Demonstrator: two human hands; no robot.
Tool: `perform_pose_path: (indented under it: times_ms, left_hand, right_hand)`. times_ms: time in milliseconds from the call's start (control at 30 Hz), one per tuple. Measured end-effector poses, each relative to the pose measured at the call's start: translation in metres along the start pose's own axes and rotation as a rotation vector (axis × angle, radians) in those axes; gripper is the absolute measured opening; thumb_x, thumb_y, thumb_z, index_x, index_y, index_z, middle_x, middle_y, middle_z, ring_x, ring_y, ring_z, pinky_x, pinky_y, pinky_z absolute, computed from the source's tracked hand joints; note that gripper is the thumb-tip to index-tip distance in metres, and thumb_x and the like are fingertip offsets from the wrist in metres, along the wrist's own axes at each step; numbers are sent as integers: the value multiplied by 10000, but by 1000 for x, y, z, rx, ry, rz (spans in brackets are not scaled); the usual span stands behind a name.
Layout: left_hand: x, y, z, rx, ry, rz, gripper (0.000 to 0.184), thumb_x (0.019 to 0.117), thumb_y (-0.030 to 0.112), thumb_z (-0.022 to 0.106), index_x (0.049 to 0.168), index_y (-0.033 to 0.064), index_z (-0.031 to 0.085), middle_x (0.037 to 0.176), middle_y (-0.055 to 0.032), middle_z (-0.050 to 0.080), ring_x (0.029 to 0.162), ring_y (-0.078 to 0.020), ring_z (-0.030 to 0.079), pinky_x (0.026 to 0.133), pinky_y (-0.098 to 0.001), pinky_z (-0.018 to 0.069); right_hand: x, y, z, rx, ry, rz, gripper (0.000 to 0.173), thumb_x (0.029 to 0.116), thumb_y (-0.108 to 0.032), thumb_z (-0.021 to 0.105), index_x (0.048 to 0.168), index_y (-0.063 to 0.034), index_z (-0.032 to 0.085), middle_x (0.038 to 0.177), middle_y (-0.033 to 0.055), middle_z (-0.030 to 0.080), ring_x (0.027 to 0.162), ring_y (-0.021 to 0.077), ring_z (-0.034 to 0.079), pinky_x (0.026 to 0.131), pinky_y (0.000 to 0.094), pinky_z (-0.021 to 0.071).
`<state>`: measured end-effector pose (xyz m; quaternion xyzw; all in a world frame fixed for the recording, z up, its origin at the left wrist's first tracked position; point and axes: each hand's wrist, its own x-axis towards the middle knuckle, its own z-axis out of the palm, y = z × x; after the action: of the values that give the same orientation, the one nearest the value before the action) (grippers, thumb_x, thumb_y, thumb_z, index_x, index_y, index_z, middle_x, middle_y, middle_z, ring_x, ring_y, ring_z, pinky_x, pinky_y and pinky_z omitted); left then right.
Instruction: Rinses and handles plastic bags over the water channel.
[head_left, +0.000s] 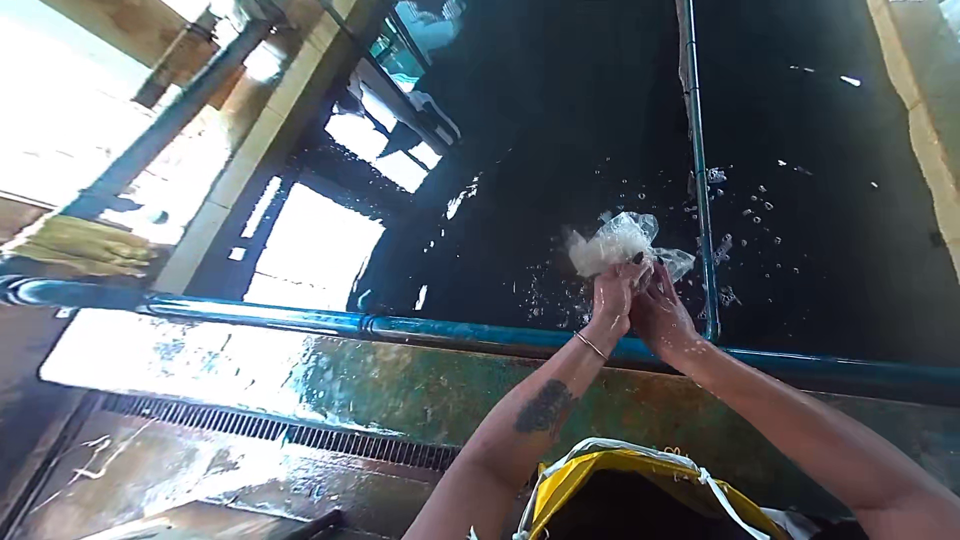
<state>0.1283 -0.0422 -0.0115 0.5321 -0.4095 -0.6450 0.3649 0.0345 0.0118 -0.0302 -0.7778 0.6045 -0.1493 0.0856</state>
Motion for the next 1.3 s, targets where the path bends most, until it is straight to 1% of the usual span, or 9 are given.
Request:
perform_pose_path:
  times_ms: [100, 233, 333, 533, 800, 900, 1000, 1100, 1300]
  left_hand:
    - [5, -8, -10, 383, 29, 237, 413, 1099, 317, 463, 1047, -43, 657, 903, -186, 637, 806, -261, 616, 759, -469, 525]
    - [7, -4, -6, -6, 24, -123, 527, 1125, 438, 260, 1267, 38, 572, 1043, -118, 630, 910, -192, 610, 812, -390, 530]
    - [-1, 7, -1, -272, -63, -250, 429, 1117, 425, 295, 1208, 114, 577, 955, -45, 645, 828, -153, 635, 730, -340, 549]
    - [-4, 0, 4, -5, 35, -24, 405, 1129, 303, 321, 1121, 10, 600, 956, -102, 611, 847, -162, 597, 770, -371, 525]
    - [10, 28, -33, -283, -155, -110, 496, 1126, 374, 237, 1336, 76, 573, 1163, -100, 714, 982, -194, 703, 836, -371, 583]
    - [4, 25, -17, -61, -275, -47, 322, 1111, 271, 369, 1247, 66, 578, 1010, -47, 659, 855, -126, 647, 770, -333, 567]
    - [2, 15, 1, 146, -131, 111, 248, 1077, 267, 509, 1078, 47, 625, 851, -30, 597, 724, -94, 562, 680, -310, 509]
    - [6, 9, 7, 130, 15, 123, 345, 1098, 333, 423, 945, 66, 580, 769, -37, 533, 660, -115, 523, 614, -322, 476]
    - [-1, 24, 7, -311, 51, -175, 348, 1109, 335, 370, 1057, 89, 610, 840, -45, 630, 740, -148, 620, 659, -326, 533]
  right_hand:
    - [-4, 1, -8, -15, -95, 17, 454, 1059, -70, 401, 1496, 25, 481, 1603, 182, 416, 1555, 321, 261, 1259, 615, 111]
    - [-11, 8, -19, -51, -120, -8, 458, 1084, -100, 362, 1524, -37, 473, 1665, 106, 329, 1587, 271, 153, 1261, 618, 78]
    - [-14, 14, -22, -75, -61, -4, 444, 1057, -57, 416, 1487, 2, 508, 1626, 141, 393, 1564, 305, 238, 1246, 632, 129]
    - [-12, 5, -18, -51, 33, -31, 477, 1044, -62, 433, 1509, 42, 454, 1647, 169, 340, 1571, 303, 216, 1243, 637, 137]
    - [-21, 44, -32, -209, -15, -125, 953, 854, -180, 814, 1622, -46, 266, 1727, 90, 126, 1594, 259, 116, 1212, 694, 129]
    - [-23, 42, -24, -235, -11, -140, 625, 972, -124, 643, 1542, 6, 421, 1672, 135, 303, 1570, 286, 224, 1222, 662, 167]
    - [-19, 20, -19, -164, -19, -108, 374, 1022, -29, 491, 1375, 21, 603, 1481, 170, 564, 1445, 338, 458, 1205, 650, 230]
    - [-17, 6, -15, -138, -5, -68, 410, 1048, -42, 437, 1434, 17, 559, 1554, 162, 492, 1479, 314, 421, 1216, 646, 229]
    - [-21, 11, -11, -223, 22, -96, 466, 1032, -39, 462, 1496, -24, 506, 1645, 112, 369, 1550, 280, 281, 1230, 598, 218]
